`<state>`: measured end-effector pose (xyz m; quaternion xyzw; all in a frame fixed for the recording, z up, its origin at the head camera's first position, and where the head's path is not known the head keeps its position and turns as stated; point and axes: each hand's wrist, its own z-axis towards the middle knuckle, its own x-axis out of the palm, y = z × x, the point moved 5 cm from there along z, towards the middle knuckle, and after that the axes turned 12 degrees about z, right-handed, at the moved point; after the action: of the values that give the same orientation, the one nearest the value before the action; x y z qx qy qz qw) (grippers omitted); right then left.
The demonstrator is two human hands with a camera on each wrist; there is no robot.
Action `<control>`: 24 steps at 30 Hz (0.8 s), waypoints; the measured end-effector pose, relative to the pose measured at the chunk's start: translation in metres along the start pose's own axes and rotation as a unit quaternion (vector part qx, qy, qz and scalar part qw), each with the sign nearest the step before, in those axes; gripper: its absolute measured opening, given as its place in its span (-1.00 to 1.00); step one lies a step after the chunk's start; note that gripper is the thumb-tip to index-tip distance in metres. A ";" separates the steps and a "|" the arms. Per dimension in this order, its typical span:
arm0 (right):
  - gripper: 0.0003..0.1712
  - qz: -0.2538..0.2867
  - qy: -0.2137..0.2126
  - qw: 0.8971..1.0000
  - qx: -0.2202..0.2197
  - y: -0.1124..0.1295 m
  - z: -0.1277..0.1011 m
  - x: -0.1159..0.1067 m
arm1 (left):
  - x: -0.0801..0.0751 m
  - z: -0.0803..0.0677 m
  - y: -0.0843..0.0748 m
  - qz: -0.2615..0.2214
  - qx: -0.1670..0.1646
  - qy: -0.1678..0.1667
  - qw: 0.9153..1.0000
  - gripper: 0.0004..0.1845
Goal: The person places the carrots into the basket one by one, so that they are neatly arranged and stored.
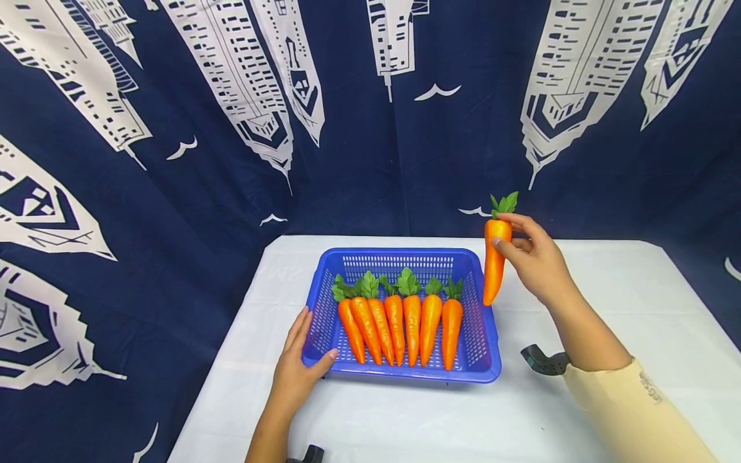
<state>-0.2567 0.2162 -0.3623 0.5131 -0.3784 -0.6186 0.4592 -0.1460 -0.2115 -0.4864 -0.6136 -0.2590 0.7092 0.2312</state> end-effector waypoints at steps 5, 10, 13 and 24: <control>-0.39 0.008 0.022 1.000 -0.019 0.004 0.005 0.014 | 0.000 0.000 0.000 0.001 0.000 0.000 1.000 -0.02; -0.40 0.017 0.032 0.999 -0.025 0.009 0.008 0.028 | 0.000 0.000 0.001 -0.003 -0.001 0.002 1.000 -0.01; -0.41 0.027 0.041 0.998 -0.029 0.012 0.010 0.036 | 0.001 -0.001 0.001 -0.005 -0.003 0.001 1.000 -0.02; -0.43 0.059 0.078 0.995 -0.021 0.013 0.013 0.064 | 0.001 0.000 0.000 -0.005 -0.002 0.001 1.000 -0.02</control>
<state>-0.2701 0.1509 -0.3659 0.5272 -0.3574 -0.5564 0.5337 -0.1458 -0.2112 -0.4871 -0.6130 -0.2633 0.7073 0.2339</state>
